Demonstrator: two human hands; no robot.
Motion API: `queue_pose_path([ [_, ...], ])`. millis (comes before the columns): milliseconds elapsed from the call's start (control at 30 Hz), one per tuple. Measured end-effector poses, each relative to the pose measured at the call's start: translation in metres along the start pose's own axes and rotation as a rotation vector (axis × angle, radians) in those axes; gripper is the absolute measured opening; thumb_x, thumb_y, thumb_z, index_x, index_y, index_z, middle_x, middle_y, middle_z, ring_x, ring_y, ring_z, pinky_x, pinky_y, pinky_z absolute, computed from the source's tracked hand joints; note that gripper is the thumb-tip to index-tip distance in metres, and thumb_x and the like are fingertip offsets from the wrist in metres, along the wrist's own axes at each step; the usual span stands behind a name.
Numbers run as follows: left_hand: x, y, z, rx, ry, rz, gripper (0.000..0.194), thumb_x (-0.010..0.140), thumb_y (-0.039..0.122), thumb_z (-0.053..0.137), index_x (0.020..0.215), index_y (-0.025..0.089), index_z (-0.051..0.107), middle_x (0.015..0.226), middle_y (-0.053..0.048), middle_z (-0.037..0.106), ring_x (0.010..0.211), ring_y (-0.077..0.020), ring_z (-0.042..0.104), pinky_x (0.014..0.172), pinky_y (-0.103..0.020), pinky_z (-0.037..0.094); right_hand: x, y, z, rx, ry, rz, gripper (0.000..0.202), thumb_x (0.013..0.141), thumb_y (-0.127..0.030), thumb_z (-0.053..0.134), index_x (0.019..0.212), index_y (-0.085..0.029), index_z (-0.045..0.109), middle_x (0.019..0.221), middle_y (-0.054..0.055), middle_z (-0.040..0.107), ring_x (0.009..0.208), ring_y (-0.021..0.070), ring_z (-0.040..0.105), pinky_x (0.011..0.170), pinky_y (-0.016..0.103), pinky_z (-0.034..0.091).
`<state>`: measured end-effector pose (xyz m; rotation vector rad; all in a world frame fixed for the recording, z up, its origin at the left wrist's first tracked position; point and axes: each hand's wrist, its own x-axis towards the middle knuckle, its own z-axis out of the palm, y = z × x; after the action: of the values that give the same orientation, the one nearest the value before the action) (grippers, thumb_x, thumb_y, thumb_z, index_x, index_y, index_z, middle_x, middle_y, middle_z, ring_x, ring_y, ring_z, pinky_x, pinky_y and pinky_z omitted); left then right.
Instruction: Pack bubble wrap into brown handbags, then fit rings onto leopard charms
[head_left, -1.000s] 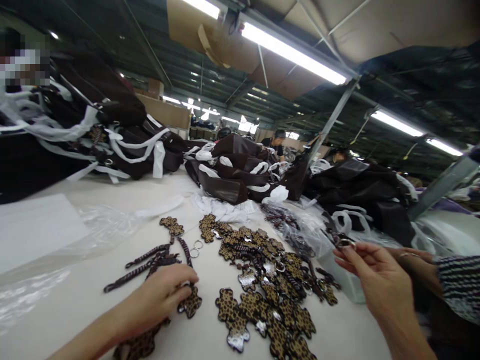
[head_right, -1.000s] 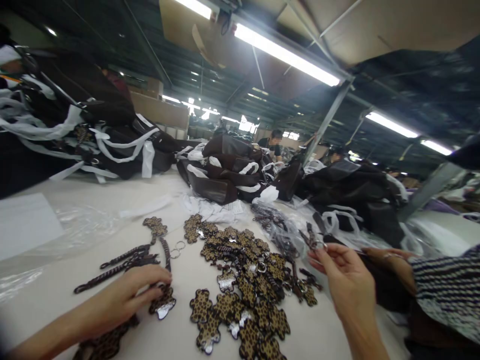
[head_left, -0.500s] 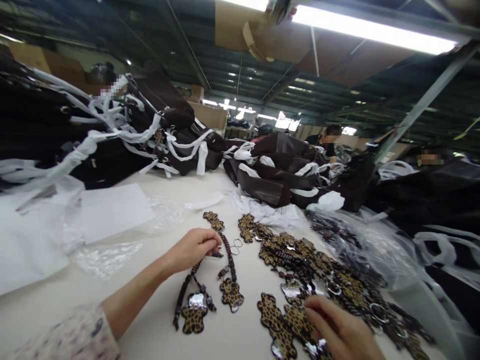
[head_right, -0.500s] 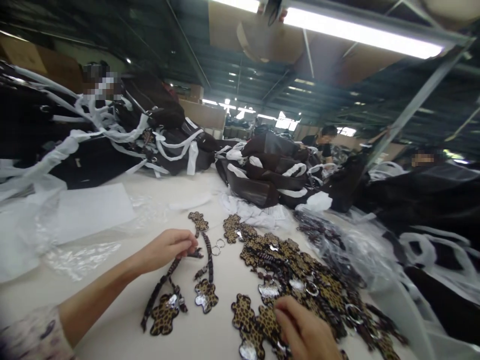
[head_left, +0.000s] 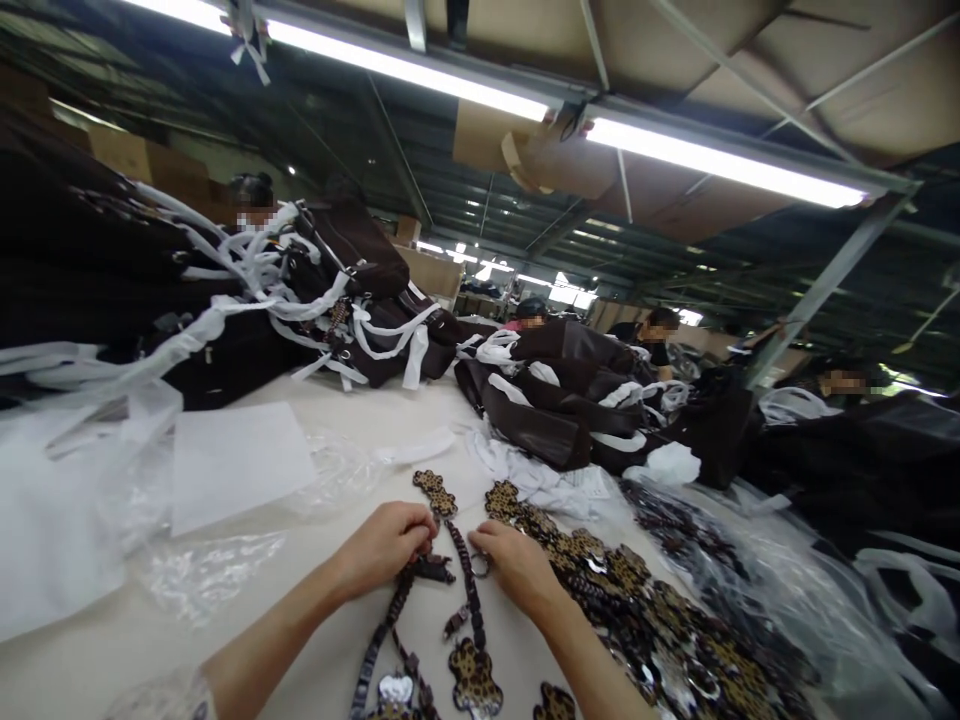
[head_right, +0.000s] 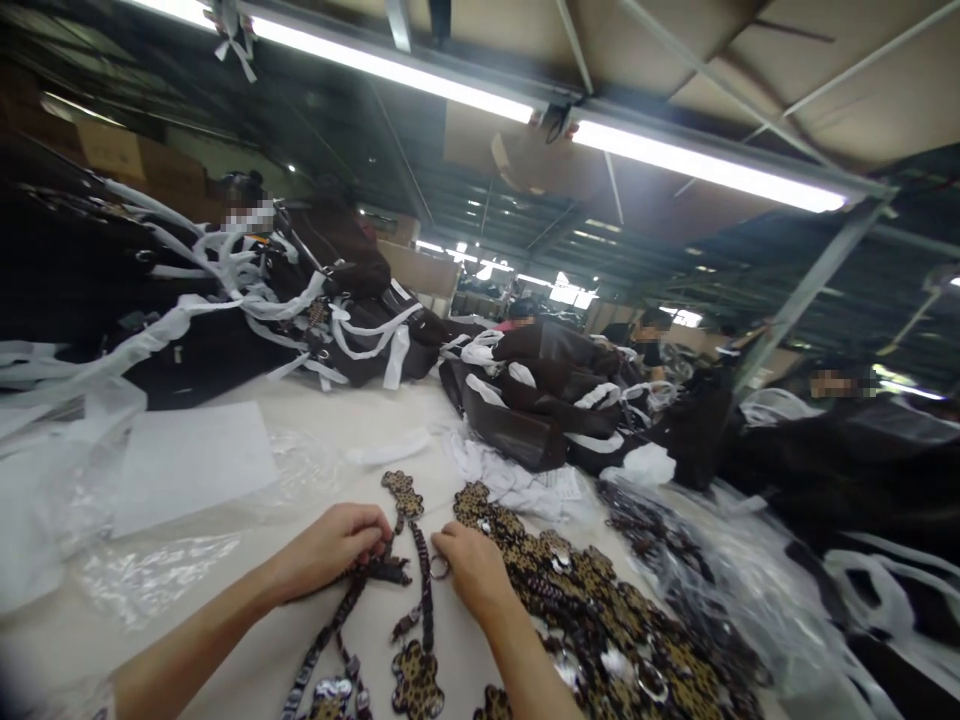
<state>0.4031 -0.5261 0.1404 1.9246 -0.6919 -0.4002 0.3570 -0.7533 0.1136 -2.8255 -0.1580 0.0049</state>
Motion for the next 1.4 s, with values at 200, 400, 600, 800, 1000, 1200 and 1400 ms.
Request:
queue_pose_path([
  [200, -0.001, 0.004, 0.002, 0.026, -0.02, 0.016, 0.02, 0.076, 0.025, 0.046, 0.077, 0.017, 0.064, 0.074, -0.002, 0.064, 0.069, -0.0181, 0.056, 0.064, -0.026, 0.042, -0.006, 0.009, -0.005, 0.174, 0.034, 0.107, 0.006, 0.083, -0.01, 0.068, 0.083, -0.015, 0.065, 0.088, 0.0, 0.067, 0.088, 0.0196, 0.064, 0.083, 0.04, 0.052],
  [400, -0.017, 0.022, 0.031, -0.026, -0.157, 0.007, 0.018, 0.078, 0.029, 0.049, 0.071, 0.017, 0.061, 0.065, 0.0, 0.06, 0.06, -0.0145, 0.054, 0.054, -0.023, 0.04, -0.057, -0.019, -0.02, 0.62, -0.001, 0.157, 0.007, 0.077, -0.019, 0.058, 0.072, -0.017, 0.064, 0.058, -0.006, 0.057, 0.051, 0.0106, 0.053, 0.044, 0.019, 0.044],
  [600, -0.038, 0.043, 0.06, -0.384, -0.438, -0.146, 0.02, 0.068, 0.036, 0.063, 0.065, 0.017, 0.057, 0.054, 0.003, 0.057, 0.043, -0.009, 0.047, 0.04, -0.02, 0.035, -0.106, -0.053, -0.03, 0.864, 0.112, 0.196, 0.015, 0.078, -0.031, 0.066, 0.072, -0.017, 0.064, 0.057, -0.006, 0.055, 0.05, 0.0088, 0.048, 0.041, 0.016, 0.041],
  [800, -0.044, 0.047, 0.074, -0.619, -0.437, -0.244, 0.023, 0.061, 0.037, 0.069, 0.062, 0.016, 0.059, 0.054, 0.001, 0.061, 0.038, -0.0081, 0.049, 0.034, -0.018, 0.036, -0.143, -0.047, -0.007, 1.083, 0.432, 0.166, 0.036, 0.079, -0.051, 0.074, 0.101, -0.022, 0.073, 0.086, 0.005, 0.074, 0.066, 0.0162, 0.066, 0.049, 0.022, 0.055],
  [1000, -0.048, 0.049, 0.08, -0.67, -0.494, -0.251, 0.027, 0.06, 0.039, 0.072, 0.061, 0.016, 0.056, 0.052, 0.002, 0.06, 0.036, -0.0069, 0.048, 0.031, -0.015, 0.035, -0.16, -0.046, 0.018, 1.015, 0.621, 0.032, 0.035, 0.079, -0.044, 0.077, 0.112, -0.034, 0.073, 0.088, 0.003, 0.077, 0.072, 0.0167, 0.071, 0.06, 0.021, 0.059],
  [1200, -0.047, 0.048, 0.082, -0.671, -0.483, -0.249, 0.033, 0.061, 0.043, 0.074, 0.061, 0.016, 0.055, 0.05, 0.002, 0.059, 0.035, -0.0071, 0.049, 0.03, -0.015, 0.037, -0.161, -0.036, 0.02, 0.955, 0.524, -0.03, 0.031, 0.079, -0.028, 0.078, 0.109, -0.031, 0.073, 0.093, 0.004, 0.08, 0.077, 0.0187, 0.075, 0.066, 0.022, 0.061],
  [1400, -0.048, 0.047, 0.085, -0.676, -0.466, -0.272, 0.032, 0.059, 0.043, 0.073, 0.061, 0.016, 0.056, 0.052, 0.0, 0.061, 0.036, -0.0084, 0.051, 0.032, -0.017, 0.04, -0.16, -0.04, 0.032, 0.951, 0.614, 0.092, 0.013, 0.082, -0.035, 0.073, 0.092, -0.027, 0.075, 0.064, -0.002, 0.073, 0.053, 0.0123, 0.063, 0.053, 0.018, 0.052],
])
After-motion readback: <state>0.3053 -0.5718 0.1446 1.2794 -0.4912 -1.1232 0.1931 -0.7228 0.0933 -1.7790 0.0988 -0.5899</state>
